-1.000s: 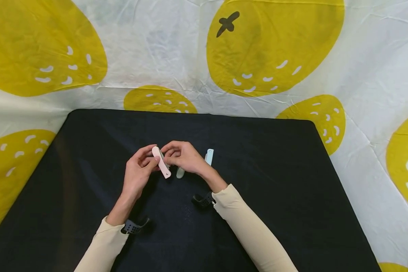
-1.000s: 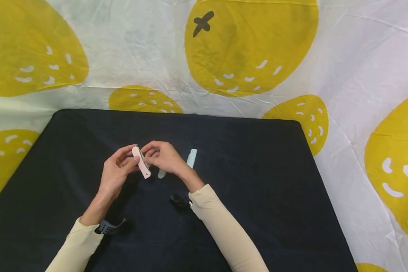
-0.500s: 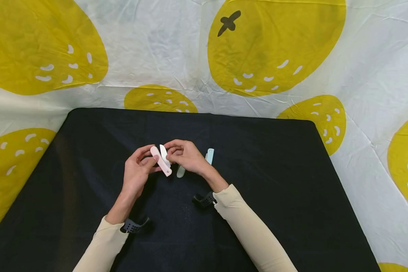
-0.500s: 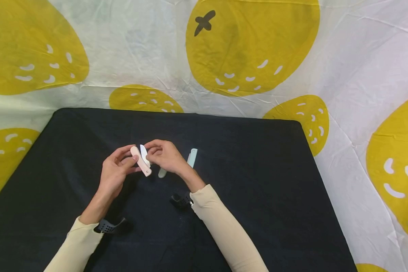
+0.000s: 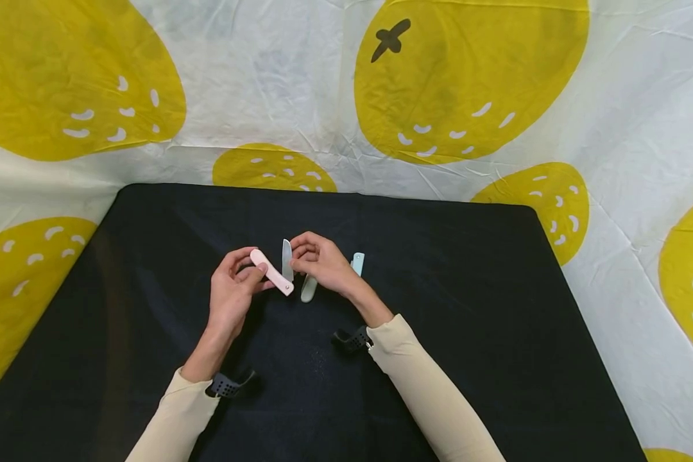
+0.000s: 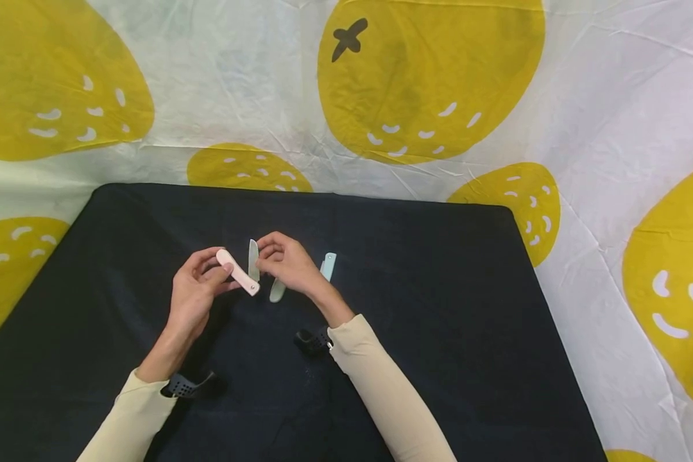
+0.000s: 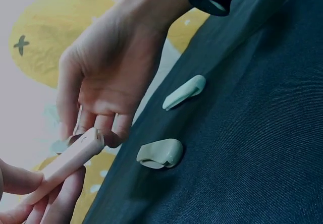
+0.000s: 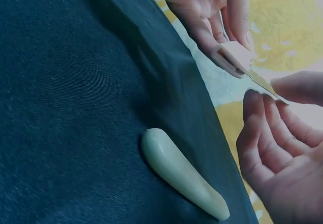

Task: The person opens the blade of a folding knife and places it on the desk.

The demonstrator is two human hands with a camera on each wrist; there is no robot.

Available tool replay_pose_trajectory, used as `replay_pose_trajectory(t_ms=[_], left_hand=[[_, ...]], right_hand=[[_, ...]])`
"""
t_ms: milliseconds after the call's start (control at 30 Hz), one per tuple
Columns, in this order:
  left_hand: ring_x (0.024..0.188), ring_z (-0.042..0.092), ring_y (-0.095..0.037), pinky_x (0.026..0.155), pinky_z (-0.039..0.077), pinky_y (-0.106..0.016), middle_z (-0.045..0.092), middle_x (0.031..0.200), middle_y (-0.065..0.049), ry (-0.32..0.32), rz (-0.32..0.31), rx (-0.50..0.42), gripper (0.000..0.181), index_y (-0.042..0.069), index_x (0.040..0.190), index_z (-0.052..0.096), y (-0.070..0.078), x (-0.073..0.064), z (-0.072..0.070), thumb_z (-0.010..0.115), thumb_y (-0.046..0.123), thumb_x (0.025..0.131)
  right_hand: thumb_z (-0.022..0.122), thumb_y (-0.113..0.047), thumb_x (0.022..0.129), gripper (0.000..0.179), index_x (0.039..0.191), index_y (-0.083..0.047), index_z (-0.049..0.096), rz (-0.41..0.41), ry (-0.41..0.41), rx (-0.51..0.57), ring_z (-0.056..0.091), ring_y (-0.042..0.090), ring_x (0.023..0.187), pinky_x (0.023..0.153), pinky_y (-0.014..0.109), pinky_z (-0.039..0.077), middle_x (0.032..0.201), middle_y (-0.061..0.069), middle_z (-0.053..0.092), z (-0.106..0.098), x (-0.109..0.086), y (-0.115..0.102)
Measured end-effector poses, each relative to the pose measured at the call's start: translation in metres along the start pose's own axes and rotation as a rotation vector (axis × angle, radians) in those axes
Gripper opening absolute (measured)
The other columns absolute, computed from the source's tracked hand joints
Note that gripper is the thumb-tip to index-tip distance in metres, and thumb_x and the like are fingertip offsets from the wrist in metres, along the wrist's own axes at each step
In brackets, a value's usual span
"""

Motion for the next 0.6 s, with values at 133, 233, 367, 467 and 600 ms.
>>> replay_pose_trajectory(t_ms=[133,233,367,467,600], left_hand=[[0.083,0.07,-0.005,0.074,0.063,-0.024,0.056,0.116,-0.007,-0.008,0.031,0.012,0.047,0.0,0.144,0.05,0.002,-0.002,0.0,0.064,-0.003,0.099],[0.084,0.07,-0.007,0.076,0.063,-0.024,0.057,0.113,-0.006,-0.032,0.08,0.04,0.048,0.006,0.145,0.053,0.006,-0.002,0.001,0.065,-0.002,0.099],[0.085,0.068,-0.007,0.079,0.061,-0.021,0.059,0.112,-0.005,-0.087,0.142,0.134,0.047,0.01,0.143,0.058,0.009,-0.002,0.002,0.068,0.001,0.098],[0.087,0.066,-0.004,0.078,0.059,-0.017,0.061,0.115,-0.008,-0.15,0.185,0.24,0.05,0.008,0.142,0.058,0.008,-0.002,0.003,0.074,0.003,0.095],[0.087,0.067,-0.003,0.075,0.056,-0.014,0.064,0.112,-0.016,-0.242,0.243,0.347,0.062,0.005,0.143,0.053,0.007,-0.002,0.007,0.081,0.003,0.088]], right_hand=[[0.071,0.005,0.093,0.033,0.124,0.005,0.061,-0.006,-0.013,-0.029,0.065,0.006,0.077,0.072,0.023,0.054,0.099,0.012,0.067,-0.001,0.001,-0.002],[0.072,0.005,0.092,0.033,0.123,0.005,0.062,-0.013,-0.005,-0.033,0.065,0.006,0.075,0.072,0.024,0.055,0.097,0.012,0.068,-0.002,0.001,-0.003],[0.073,0.006,0.091,0.032,0.122,0.005,0.063,-0.001,0.005,-0.026,0.065,0.007,0.073,0.071,0.024,0.056,0.093,0.011,0.068,-0.006,0.001,-0.003],[0.073,0.007,0.09,0.031,0.12,0.004,0.064,0.017,0.011,-0.025,0.065,0.009,0.072,0.071,0.024,0.055,0.088,0.006,0.067,-0.008,0.0,-0.002],[0.073,0.007,0.09,0.03,0.118,0.003,0.064,0.028,0.011,-0.026,0.063,0.016,0.071,0.068,0.028,0.053,0.084,0.0,0.064,-0.01,-0.001,-0.001]])
Point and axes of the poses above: each hand's wrist, its own x-axis towards the middle knuckle, its own z-axis out of the palm, y = z × x, the point moved 9 cm from there along x, towards the middle knuckle
